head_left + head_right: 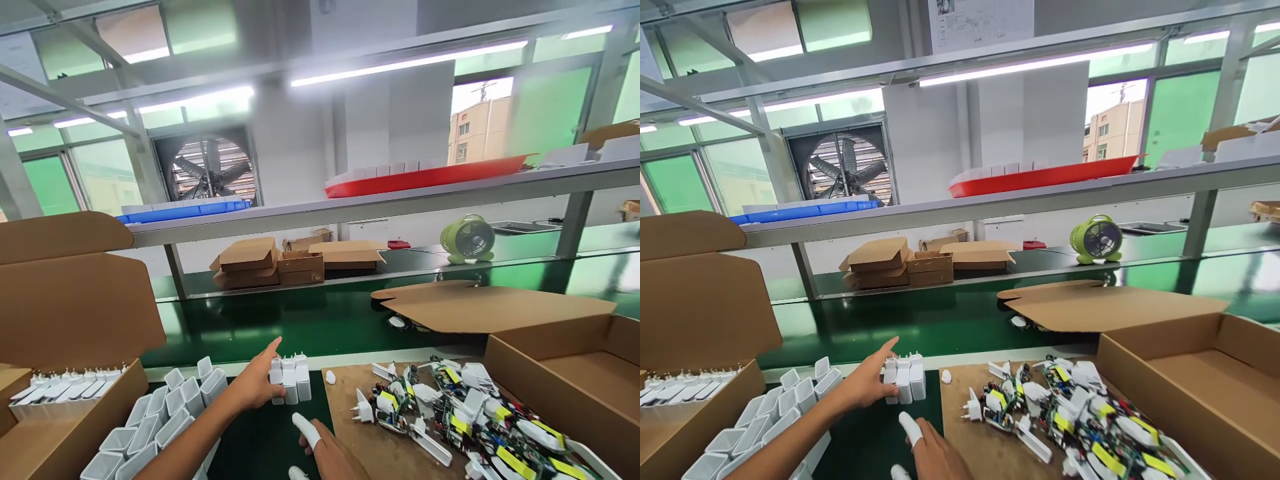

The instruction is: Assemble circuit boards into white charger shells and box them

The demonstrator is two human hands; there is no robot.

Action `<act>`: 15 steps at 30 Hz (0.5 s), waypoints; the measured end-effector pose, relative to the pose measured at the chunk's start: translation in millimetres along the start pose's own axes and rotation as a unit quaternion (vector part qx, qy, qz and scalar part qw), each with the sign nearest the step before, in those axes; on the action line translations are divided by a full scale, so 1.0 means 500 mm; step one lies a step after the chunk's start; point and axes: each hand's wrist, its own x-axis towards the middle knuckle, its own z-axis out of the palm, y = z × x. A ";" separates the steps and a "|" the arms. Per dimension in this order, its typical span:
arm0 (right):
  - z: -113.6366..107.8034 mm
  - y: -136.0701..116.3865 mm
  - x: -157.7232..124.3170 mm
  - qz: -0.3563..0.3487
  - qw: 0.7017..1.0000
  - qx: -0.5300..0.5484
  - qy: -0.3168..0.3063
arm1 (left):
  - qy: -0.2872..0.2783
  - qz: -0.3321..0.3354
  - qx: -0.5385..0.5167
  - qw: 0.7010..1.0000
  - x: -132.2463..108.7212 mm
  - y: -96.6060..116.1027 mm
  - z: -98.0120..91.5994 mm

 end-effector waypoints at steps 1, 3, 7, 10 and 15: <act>-0.001 0.001 -0.002 -0.003 1.000 -0.007 0.001 | 0.000 0.004 -0.004 1.000 0.003 0.002 -0.002; -0.008 -0.002 -0.009 -0.019 0.999 -0.028 0.009 | 0.011 0.009 -0.009 1.000 -0.004 0.008 -0.024; -0.029 -0.018 -0.027 -0.058 0.995 -0.044 0.061 | 0.072 0.022 0.007 0.997 -0.072 0.033 -0.126; -0.041 -0.033 -0.033 -0.073 0.994 -0.053 0.054 | 0.080 0.013 0.068 0.994 -0.169 0.041 -0.194; -0.042 -0.058 -0.021 -0.051 0.994 -0.089 -0.049 | 0.047 0.033 0.319 0.946 -0.327 -0.023 -0.184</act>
